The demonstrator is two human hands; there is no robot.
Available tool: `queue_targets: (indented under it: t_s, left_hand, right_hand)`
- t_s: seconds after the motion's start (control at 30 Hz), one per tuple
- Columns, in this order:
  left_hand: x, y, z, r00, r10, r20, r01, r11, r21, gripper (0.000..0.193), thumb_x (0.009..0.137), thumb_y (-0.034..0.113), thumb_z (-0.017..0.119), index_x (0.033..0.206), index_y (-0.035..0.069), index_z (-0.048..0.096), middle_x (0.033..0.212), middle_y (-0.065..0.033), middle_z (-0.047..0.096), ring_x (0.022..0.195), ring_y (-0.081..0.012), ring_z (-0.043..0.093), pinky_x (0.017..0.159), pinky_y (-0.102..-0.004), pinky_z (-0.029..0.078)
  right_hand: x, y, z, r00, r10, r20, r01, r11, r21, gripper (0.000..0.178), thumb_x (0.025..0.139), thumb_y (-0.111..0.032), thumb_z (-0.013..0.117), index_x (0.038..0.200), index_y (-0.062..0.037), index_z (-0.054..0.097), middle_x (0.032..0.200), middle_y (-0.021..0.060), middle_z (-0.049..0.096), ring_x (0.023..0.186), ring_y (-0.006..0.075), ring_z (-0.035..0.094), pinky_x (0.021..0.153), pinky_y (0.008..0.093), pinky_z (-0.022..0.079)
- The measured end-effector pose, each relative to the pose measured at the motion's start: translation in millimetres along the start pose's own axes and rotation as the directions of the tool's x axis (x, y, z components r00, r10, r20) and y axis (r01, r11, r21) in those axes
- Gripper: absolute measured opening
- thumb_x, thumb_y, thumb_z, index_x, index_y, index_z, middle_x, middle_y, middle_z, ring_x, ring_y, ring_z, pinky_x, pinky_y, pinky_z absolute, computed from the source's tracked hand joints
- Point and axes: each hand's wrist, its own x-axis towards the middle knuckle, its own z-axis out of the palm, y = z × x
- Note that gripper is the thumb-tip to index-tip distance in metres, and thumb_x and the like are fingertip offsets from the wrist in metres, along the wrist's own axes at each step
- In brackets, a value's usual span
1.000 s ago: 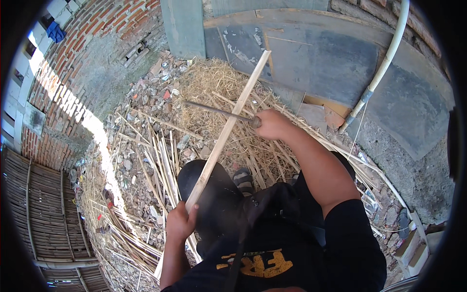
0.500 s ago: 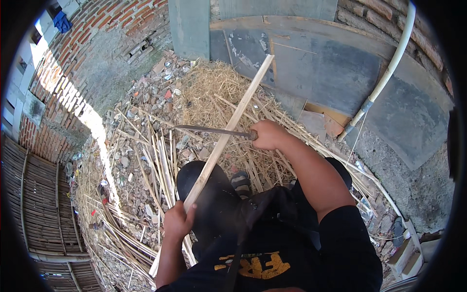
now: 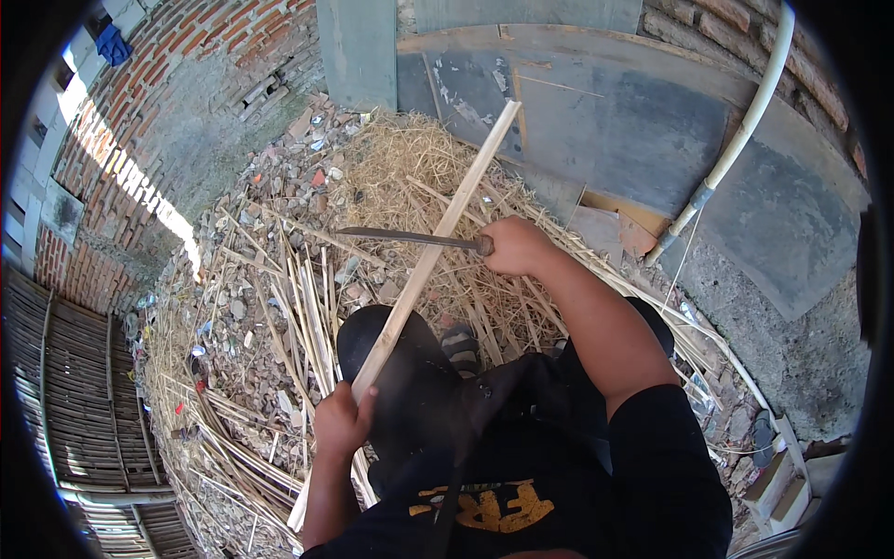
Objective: The person scrapes a bamboo strip using a knife, then places the bamboo strip and the knife onto the ground.
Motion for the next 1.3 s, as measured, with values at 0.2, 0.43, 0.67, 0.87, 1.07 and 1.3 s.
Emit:
queue_targets:
  t_s: [0.2,0.43,0.67,0.87,1.07,1.3]
  left_hand:
    - [-3.6,-6.7,5.0,1.0,0.008,-0.017,-0.008,1.0,0.027,0.046,0.095,0.041,0.066,0.078,0.001,0.052,0.063,-0.0263,0.06,0.063,-0.0486,0.063,0.057,-0.0553,0.049]
    - [0.6,-2.3,4.6,0.999,0.035,-0.028,-0.034,0.999,0.032,0.045,0.094,0.04,0.067,0.078,0.001,0.052,0.062,-0.0261,0.06,0.063,-0.0488,0.063,0.057,-0.0545,0.049]
    - [-2.7,-9.2,7.8,0.997,0.022,-0.069,-0.023,0.999,-0.024,0.046,0.095,0.042,0.066,0.076,0.002,0.052,0.06,-0.0254,0.059,0.06,-0.0481,0.062,0.055,-0.0546,0.048]
    - [1.3,-5.9,0.7,0.996,0.079,-0.046,-0.077,0.995,0.057,0.046,0.095,0.042,0.065,0.076,0.002,0.053,0.059,-0.0246,0.059,0.057,-0.0474,0.062,0.053,-0.0542,0.048]
    - [-1.6,-5.9,6.1,0.995,0.068,-0.075,-0.069,0.998,-0.012,0.045,0.095,0.04,0.067,0.075,0.002,0.053,0.056,-0.0233,0.057,0.054,-0.0464,0.061,0.051,-0.0529,0.047]
    - [-9.0,-9.7,3.3,0.995,0.062,-0.079,-0.066,0.996,-0.053,0.046,0.094,0.041,0.068,0.075,0.002,0.052,0.054,-0.0216,0.056,0.052,-0.045,0.06,0.05,-0.052,0.046]
  right_hand:
    - [-10.6,-13.4,5.5,0.999,0.04,-0.01,-0.039,0.994,0.099,0.02,0.075,-0.018,0.065,0.092,-0.0096,0.071,0.091,0.0148,0.071,0.092,0.0354,0.069,0.081,0.0472,0.055]
    - [-31.5,-31.2,3.6,0.988,-0.151,0.005,0.151,0.982,-0.116,0.019,0.074,-0.021,0.07,0.09,-0.0114,0.071,0.087,0.0149,0.071,0.089,0.0362,0.069,0.08,0.0487,0.055]
    - [0.7,12.1,-6.1,0.984,0.089,-0.157,-0.076,0.993,0.086,0.025,0.075,-0.021,0.068,0.098,-0.0109,0.072,0.093,0.0172,0.072,0.092,0.0365,0.069,0.082,0.0464,0.056]
    - [5.6,47.3,-3.3,0.955,0.144,-0.261,-0.106,0.983,0.152,0.033,0.076,-0.023,0.069,0.104,-0.005,0.072,0.092,0.0212,0.071,0.088,0.0403,0.068,0.08,0.047,0.054]
    - [-25.2,-8.7,-15.8,0.998,-0.019,-0.054,0.019,1.0,0.004,0.026,0.077,-0.02,0.065,0.101,-0.012,0.073,0.09,0.0155,0.071,0.091,0.0341,0.07,0.08,0.0474,0.056]
    - [-14.4,9.6,-12.2,0.999,-0.022,-0.026,0.023,0.999,0.038,0.022,0.076,-0.019,0.064,0.095,-0.0103,0.073,0.089,0.0166,0.071,0.09,0.0361,0.068,0.079,0.0473,0.054]
